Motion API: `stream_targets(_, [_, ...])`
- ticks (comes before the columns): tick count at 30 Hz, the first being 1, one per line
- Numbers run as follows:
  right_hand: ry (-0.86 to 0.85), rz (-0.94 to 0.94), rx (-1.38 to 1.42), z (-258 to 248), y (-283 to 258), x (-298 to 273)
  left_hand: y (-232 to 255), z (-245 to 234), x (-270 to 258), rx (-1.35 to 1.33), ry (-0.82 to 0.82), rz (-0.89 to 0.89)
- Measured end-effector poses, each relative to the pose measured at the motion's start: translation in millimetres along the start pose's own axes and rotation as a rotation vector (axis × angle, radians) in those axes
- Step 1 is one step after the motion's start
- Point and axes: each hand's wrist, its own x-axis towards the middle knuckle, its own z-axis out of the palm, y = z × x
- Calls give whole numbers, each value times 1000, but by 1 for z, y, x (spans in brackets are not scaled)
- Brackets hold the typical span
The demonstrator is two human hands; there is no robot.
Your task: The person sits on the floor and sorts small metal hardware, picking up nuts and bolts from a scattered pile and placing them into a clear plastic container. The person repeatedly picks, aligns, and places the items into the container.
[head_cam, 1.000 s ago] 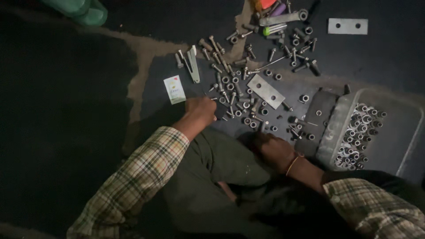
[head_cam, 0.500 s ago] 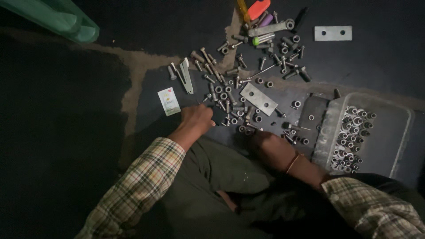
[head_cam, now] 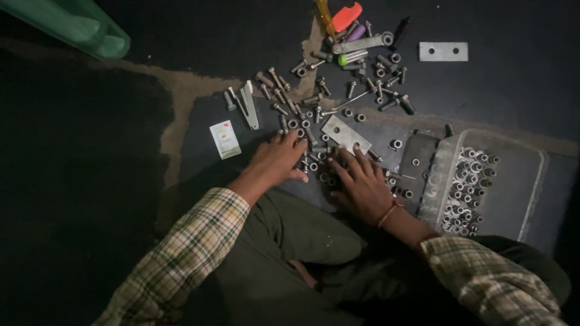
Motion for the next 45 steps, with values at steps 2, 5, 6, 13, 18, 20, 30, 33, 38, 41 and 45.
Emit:
stream_targets(2, [31,-32,-16,5,1,2,-2,5,-1,4,-5,41])
stream_targets(5, [-102,-43,-53,8,2,3,-4,8,0,-3,-29,17])
stream_targets(6, [-85,-55,-50,8,3,3,-4,9,0,5,-35,10])
stream_targets(13, [-32,-65,-66,14,4,-1,-7,16,3,65,-9,20])
stream_targets(18, [-16,-80,-43,17,3,-1,-6,13,1,74,-55,2])
stream_targets(20, [-12,-81,-35,17,3,-2,-3,7,1,88,-59,4])
stream_targets(30, [26,-81,-43,27,2,-5,12,-3,5,16,239,117])
stream_targets(33, [66,-86,-84,31,-5,-8,16,10,24,71,406,199])
stream_targets(38, [113,-111,-126,36,-8,-13,20,44,56,210,516,213])
stream_targets(41, [205,-132,-83,40,-8,-12,13,57,62,271,517,234])
stream_targets(45, [131,-108,-90,44,-7,-14,11,62,64,322,549,288])
